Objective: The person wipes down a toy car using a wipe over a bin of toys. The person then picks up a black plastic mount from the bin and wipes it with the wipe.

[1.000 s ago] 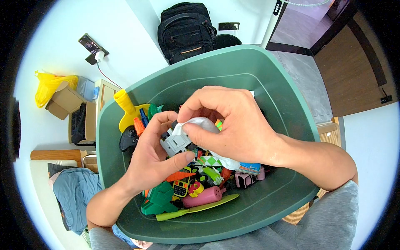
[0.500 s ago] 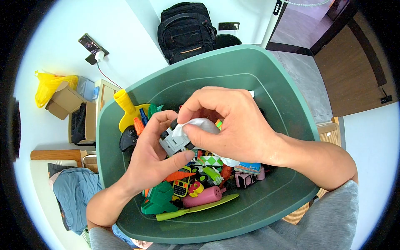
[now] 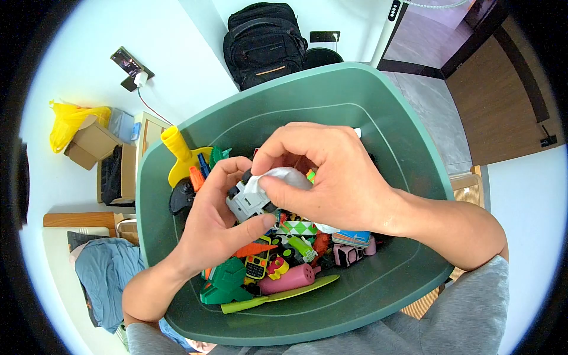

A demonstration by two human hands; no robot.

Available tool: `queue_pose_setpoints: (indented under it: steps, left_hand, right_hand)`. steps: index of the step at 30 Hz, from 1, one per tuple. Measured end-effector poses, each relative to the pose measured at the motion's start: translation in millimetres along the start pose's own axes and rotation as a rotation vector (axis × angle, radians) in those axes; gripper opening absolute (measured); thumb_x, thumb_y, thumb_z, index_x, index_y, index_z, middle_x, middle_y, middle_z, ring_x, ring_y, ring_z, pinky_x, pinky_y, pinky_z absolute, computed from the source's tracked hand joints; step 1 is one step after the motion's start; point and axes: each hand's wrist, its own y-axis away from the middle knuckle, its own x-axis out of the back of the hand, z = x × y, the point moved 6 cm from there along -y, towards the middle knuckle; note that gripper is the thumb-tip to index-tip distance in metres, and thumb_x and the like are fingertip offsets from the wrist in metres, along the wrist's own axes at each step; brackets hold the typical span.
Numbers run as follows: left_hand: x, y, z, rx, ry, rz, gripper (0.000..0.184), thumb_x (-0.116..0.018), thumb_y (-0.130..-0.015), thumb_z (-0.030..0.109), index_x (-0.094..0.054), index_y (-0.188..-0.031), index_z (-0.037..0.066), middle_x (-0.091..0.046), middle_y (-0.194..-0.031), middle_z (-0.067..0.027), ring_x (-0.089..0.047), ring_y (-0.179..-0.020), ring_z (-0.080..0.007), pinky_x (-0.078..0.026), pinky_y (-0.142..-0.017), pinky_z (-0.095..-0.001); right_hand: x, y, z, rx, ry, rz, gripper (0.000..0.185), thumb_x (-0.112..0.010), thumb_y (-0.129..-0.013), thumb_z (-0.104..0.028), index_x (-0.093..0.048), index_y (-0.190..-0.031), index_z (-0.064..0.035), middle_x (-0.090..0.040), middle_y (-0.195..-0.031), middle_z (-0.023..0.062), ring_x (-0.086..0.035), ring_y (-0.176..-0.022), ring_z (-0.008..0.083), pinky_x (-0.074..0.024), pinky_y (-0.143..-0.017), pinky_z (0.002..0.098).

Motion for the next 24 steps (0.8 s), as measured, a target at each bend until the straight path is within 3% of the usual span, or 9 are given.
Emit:
queue_pose_setpoints:
  steps: [24]
  left_hand:
    - [0.0, 0.4, -1.2, -0.064, -0.06, 0.002, 0.059, -0.077, -0.079, 0.009, -0.043, -0.127, 0.004, -0.053, -0.108, -0.0058, -0.053, -0.101, -0.0114, -0.048, -0.081, -0.0264]
  right_hand:
    - [0.0, 0.2, -1.8, 0.003, 0.021, -0.015, 0.01, -0.069, -0.08, -0.004, -0.067, -0.089, -0.0009, -0.066, -0.082, 0.0051, -0.062, -0.072, 0.0102, -0.05, -0.063, 0.0252]
